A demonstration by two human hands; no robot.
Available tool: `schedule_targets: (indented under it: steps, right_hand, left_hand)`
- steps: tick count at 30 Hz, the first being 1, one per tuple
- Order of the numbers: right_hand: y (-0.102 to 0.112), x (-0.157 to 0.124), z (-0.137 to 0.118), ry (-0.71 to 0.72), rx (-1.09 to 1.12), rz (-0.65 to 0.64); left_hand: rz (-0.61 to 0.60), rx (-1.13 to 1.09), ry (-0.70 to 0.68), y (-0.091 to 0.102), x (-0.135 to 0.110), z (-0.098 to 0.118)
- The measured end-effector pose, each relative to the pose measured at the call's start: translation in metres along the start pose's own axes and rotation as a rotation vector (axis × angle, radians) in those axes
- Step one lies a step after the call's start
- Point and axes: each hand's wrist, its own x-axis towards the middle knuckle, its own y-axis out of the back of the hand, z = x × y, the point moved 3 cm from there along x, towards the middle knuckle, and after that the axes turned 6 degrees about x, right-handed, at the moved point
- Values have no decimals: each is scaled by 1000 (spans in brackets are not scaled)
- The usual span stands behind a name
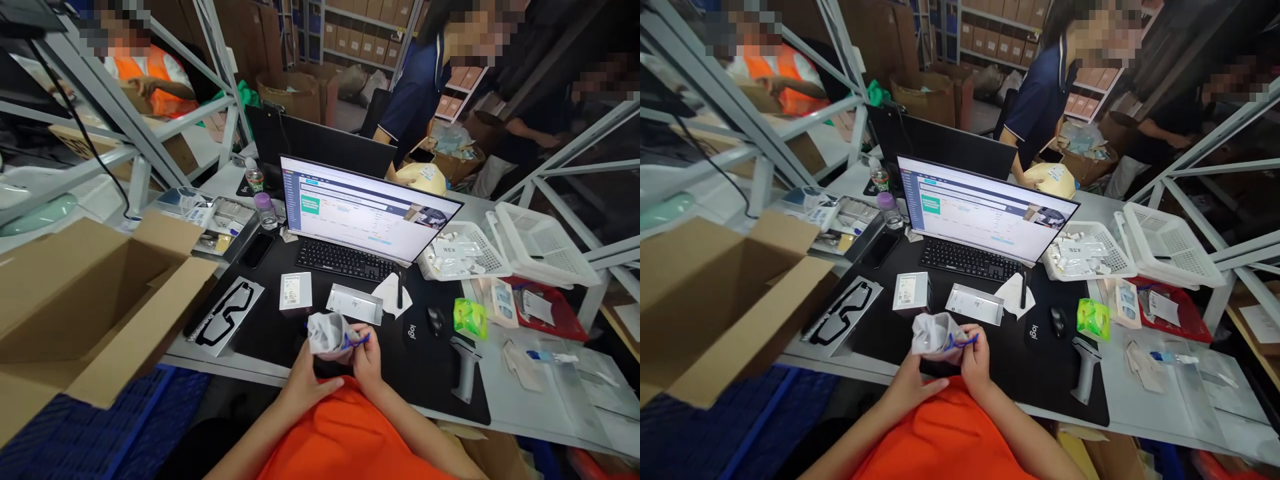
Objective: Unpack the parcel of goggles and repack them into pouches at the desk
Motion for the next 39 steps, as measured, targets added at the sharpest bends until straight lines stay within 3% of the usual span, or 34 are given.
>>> schedule_targets:
  steps: [3, 5, 10, 14, 19, 25, 28, 31, 35, 37, 39]
  right_hand:
    - [-18, 7, -21, 38, -51, -334]
    - [-16, 14, -41, 33, -103, -497]
    - [13, 28, -99, 140, -212, -421]
    - [-1, 25, -120, 241, -403, -555]
    - [-22, 20, -109, 120, -584, -623]
    - [-20, 6, -90, -55, -631, -686]
    - [-7, 8, -82, -144, -562, -585]
    - [15, 13, -79, -176, -525, -450]
    - [36, 12, -74, -235, -516, -336]
    - [36, 7, -70, -259, -485, -356]
    - [32, 4, -66, -262, -442, -396]
  left_hand:
    - [60, -55, -97, -2, 13, 10]
    - [92, -124, -115, 5, 19, 7]
    - [108, -28, -113, 33, 27, 0]
    - [24, 79, -141, 41, 35, 14]
    - [-141, 464, -224, 41, 35, 42]
    - [-313, 807, -226, 33, 30, 56]
    - [-349, 692, -179, 35, 34, 46]
    - [-319, 365, -101, 45, 40, 26]
    - [-280, -94, 129, 55, 41, -1]
    - [-287, -104, 104, 55, 41, -3]
    - [-280, 26, -13, 55, 43, 2]
